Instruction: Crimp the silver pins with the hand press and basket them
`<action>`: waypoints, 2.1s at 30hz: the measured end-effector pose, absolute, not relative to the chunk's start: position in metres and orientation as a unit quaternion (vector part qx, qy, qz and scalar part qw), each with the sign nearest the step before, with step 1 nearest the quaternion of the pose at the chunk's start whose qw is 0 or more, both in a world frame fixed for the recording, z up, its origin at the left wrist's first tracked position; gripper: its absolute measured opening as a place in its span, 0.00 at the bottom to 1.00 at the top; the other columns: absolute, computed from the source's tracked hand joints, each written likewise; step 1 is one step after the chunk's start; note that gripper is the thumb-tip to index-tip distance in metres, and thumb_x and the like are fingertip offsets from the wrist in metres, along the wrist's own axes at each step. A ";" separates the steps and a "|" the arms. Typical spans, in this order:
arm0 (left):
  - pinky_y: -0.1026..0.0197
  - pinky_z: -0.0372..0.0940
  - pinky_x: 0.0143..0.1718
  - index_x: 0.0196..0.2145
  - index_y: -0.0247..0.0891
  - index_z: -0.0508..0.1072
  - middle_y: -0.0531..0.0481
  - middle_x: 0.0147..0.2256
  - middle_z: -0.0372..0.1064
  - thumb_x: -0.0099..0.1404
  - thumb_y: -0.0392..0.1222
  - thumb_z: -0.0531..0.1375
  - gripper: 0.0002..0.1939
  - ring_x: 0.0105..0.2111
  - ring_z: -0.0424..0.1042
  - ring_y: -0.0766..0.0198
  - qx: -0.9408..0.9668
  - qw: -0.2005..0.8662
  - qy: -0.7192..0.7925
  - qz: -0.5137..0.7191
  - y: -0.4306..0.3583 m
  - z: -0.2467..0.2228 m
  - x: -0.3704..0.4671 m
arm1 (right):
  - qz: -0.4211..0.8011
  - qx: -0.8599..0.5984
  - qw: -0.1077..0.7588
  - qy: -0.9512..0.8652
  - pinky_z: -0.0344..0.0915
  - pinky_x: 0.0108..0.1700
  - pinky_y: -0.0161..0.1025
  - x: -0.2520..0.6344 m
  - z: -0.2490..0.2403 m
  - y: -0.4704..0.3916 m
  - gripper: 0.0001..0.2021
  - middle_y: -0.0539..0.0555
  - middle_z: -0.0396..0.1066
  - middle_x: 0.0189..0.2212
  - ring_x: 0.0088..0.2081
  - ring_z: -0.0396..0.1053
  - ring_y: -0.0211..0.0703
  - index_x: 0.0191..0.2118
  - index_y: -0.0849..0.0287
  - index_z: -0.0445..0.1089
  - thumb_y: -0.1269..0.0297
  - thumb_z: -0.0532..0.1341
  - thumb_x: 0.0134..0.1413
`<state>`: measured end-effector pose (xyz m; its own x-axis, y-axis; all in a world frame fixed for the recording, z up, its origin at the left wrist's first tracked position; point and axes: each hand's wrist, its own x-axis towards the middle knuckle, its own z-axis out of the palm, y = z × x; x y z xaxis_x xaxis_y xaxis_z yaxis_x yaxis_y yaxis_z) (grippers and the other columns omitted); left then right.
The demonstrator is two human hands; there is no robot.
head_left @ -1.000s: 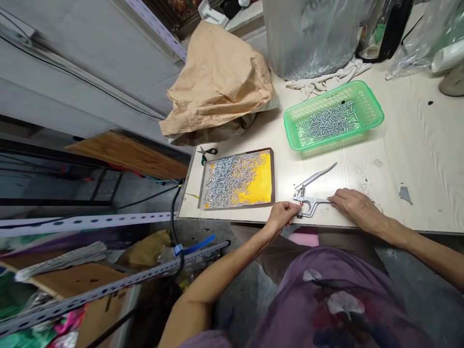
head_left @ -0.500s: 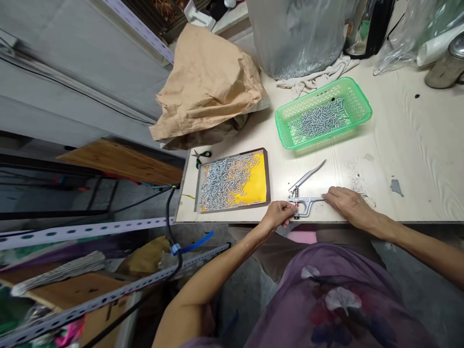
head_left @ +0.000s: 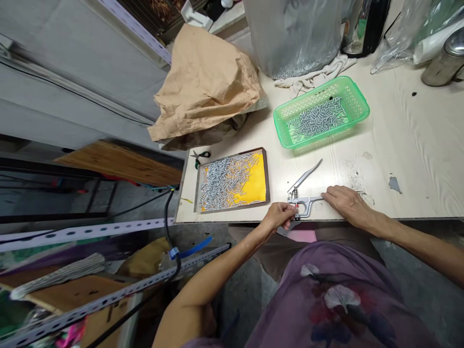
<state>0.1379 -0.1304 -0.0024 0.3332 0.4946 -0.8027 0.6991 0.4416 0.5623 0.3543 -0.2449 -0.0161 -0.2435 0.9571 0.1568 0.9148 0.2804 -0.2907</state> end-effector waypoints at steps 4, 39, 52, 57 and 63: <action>0.74 0.55 0.13 0.26 0.32 0.71 0.60 0.15 0.62 0.57 0.45 0.69 0.14 0.10 0.57 0.78 0.525 0.620 0.576 -0.084 -0.131 -0.001 0.138 | 0.095 -0.601 0.147 -0.780 0.65 0.44 0.48 0.371 -0.014 -0.231 0.14 0.66 0.69 0.51 0.48 0.66 0.55 0.49 0.60 0.69 0.58 0.58 0.62; 0.69 0.52 0.14 0.27 0.32 0.72 0.58 0.18 0.64 0.63 0.42 0.62 0.11 0.11 0.55 0.75 0.561 0.559 0.601 -0.110 -0.135 0.009 0.139 | 0.119 -0.552 0.087 -0.821 0.61 0.44 0.46 0.386 -0.005 -0.183 0.17 0.61 0.69 0.41 0.43 0.64 0.54 0.44 0.60 0.69 0.59 0.67 0.51; 0.45 0.62 0.56 0.62 0.31 0.56 0.33 0.56 0.63 0.65 0.45 0.63 0.33 0.55 0.63 0.47 0.953 0.206 0.222 0.010 -0.124 -0.014 0.191 | 0.111 -0.569 0.106 -0.808 0.63 0.44 0.48 0.370 -0.017 -0.194 0.23 0.64 0.68 0.43 0.44 0.63 0.55 0.48 0.66 0.67 0.58 0.69 0.50; 0.45 0.64 0.51 0.60 0.34 0.57 0.38 0.50 0.64 0.63 0.44 0.64 0.33 0.50 0.64 0.48 0.959 0.194 0.202 -0.044 -0.113 -0.012 0.197 | 0.114 -0.599 0.107 -0.785 0.64 0.45 0.48 0.374 -0.017 -0.200 0.31 0.66 0.68 0.46 0.46 0.64 0.57 0.54 0.69 0.64 0.62 0.72 0.46; 0.51 0.65 0.46 0.49 0.37 0.69 0.45 0.42 0.67 0.65 0.42 0.62 0.15 0.45 0.64 0.53 0.957 0.192 0.210 -0.050 -0.116 -0.009 0.199 | 0.129 -0.624 0.079 -0.767 0.61 0.40 0.42 0.369 -0.016 -0.202 0.12 0.60 0.69 0.37 0.42 0.64 0.51 0.41 0.65 0.71 0.65 0.68 0.53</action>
